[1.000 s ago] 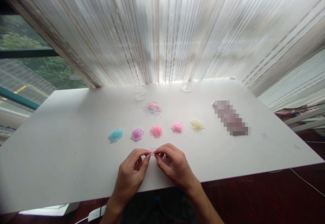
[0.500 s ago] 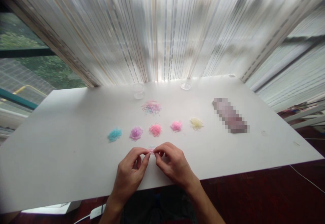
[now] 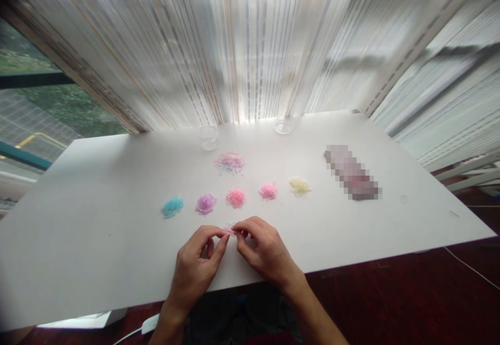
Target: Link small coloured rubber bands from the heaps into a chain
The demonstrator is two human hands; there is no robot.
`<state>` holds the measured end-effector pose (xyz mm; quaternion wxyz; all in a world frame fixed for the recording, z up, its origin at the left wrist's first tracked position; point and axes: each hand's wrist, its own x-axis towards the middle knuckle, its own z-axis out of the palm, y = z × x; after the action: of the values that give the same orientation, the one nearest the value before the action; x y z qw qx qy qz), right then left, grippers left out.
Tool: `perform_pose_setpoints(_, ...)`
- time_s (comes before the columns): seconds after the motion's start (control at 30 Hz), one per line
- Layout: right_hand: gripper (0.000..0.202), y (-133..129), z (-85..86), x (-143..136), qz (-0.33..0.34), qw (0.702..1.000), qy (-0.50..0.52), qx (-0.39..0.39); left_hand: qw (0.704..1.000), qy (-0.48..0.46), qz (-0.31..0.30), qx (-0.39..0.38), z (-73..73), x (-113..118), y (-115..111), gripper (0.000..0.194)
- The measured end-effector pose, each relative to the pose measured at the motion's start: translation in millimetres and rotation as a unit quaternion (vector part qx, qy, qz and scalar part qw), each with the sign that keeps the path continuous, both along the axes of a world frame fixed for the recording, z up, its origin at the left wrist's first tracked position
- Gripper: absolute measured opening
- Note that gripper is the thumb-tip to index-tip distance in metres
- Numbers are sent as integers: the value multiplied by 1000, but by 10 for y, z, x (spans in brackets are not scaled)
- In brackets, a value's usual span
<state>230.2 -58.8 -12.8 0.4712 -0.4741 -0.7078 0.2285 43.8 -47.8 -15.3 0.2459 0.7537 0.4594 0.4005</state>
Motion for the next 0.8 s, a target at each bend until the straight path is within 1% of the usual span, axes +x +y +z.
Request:
perform_pose_setpoints(0.2, 14, -4, 7, -9, 10, 1000, 11, 5, 1000, -4, -5, -6, -14, -5, 11, 4)
perform_pose_setpoints(0.3, 12, -3, -7, -7, 4, 1000, 7, 12, 1000, -3, -5, -6, -9, -1, 20, 4)
perform_pose_setpoints(0.47, 12, 1, -33, 4, -16, 1000, -10, 4, 1000, 2, -5, 8, 8, 0, 20, 3)
perform_pose_setpoints(0.6, 11, -33, -1, 11, -21, 999, -43, -3, 1000, 6, -14, 4, 8, -2, 12, 3)
perform_pose_setpoints(0.7, 10, -56, 60, 80, -18, 998, -66, -2, 1000, 12, -27, 4, 11, 0, 13, 3)
perform_pose_setpoints(0.8, 11, -56, 133, 272, -19, 997, -77, 1, 999, 11, -42, 13, 23, 4, 22, 4)
